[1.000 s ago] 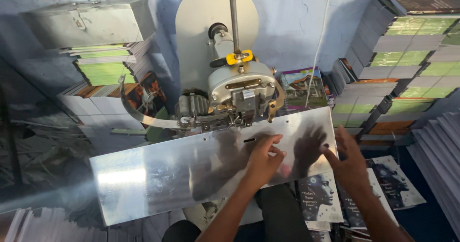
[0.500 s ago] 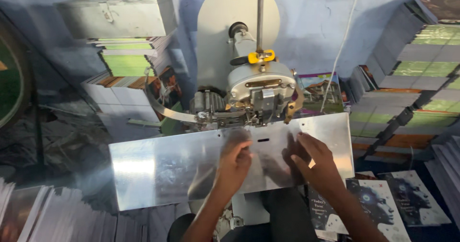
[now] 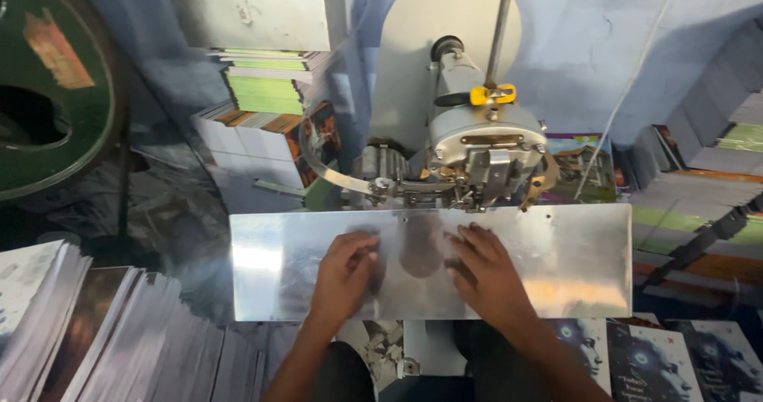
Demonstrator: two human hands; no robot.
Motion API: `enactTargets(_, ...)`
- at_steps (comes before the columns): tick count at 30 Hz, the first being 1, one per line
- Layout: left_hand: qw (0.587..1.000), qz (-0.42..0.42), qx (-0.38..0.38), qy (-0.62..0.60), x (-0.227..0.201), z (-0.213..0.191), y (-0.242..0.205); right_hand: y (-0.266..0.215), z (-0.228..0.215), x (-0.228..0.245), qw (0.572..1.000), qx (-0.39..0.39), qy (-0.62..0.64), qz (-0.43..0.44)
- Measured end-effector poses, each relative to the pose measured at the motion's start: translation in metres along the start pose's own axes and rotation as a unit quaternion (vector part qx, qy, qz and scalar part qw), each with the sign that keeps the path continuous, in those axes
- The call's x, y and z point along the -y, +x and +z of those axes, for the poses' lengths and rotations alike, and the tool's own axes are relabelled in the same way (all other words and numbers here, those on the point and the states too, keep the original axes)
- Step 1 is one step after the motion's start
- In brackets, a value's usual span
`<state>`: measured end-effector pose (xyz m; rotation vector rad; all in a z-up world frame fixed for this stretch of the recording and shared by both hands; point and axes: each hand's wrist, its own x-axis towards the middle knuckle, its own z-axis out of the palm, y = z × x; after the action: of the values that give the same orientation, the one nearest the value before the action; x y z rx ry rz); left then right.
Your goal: The person repeatedly picks up a book, places it under a binding machine, and operates the machine to bind the book. The person then removes the bound book and places it on a stack. This process is repeated multiple times.
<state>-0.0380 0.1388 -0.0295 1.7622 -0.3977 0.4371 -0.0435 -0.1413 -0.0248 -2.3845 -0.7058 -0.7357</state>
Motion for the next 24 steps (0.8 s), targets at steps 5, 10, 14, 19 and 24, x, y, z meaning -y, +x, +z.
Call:
enactTargets(5, 0.994, -0.029, -0.036, 0.094, -0.01, -0.046, -0.009, 0.023, 0.033, 0.02, 0.998, 0.017, 0.026, -0.059)
enactTargets(10, 0.988, -0.058, -0.067, 0.127, -0.025, -0.084, -0.018, 0.045, 0.06, 0.038, 0.993, 0.03, -0.007, -0.112)
enactTargets(14, 0.985, -0.054, -0.103, 0.127, -0.032, -0.11, -0.026, 0.063, 0.073, 0.047, 0.991, 0.038, -0.019, -0.129)
enactTargets(19, 0.976, -0.046, -0.131, 0.169, -0.038, -0.14, -0.034, 0.083, 0.081, 0.052, 0.99, 0.044, -0.004, -0.135)
enactTargets(24, 0.944, 0.025, -0.15, 0.293, -0.045, -0.17, -0.036, 0.102, 0.092, 0.063, 0.991, 0.101, -0.032, -0.081)
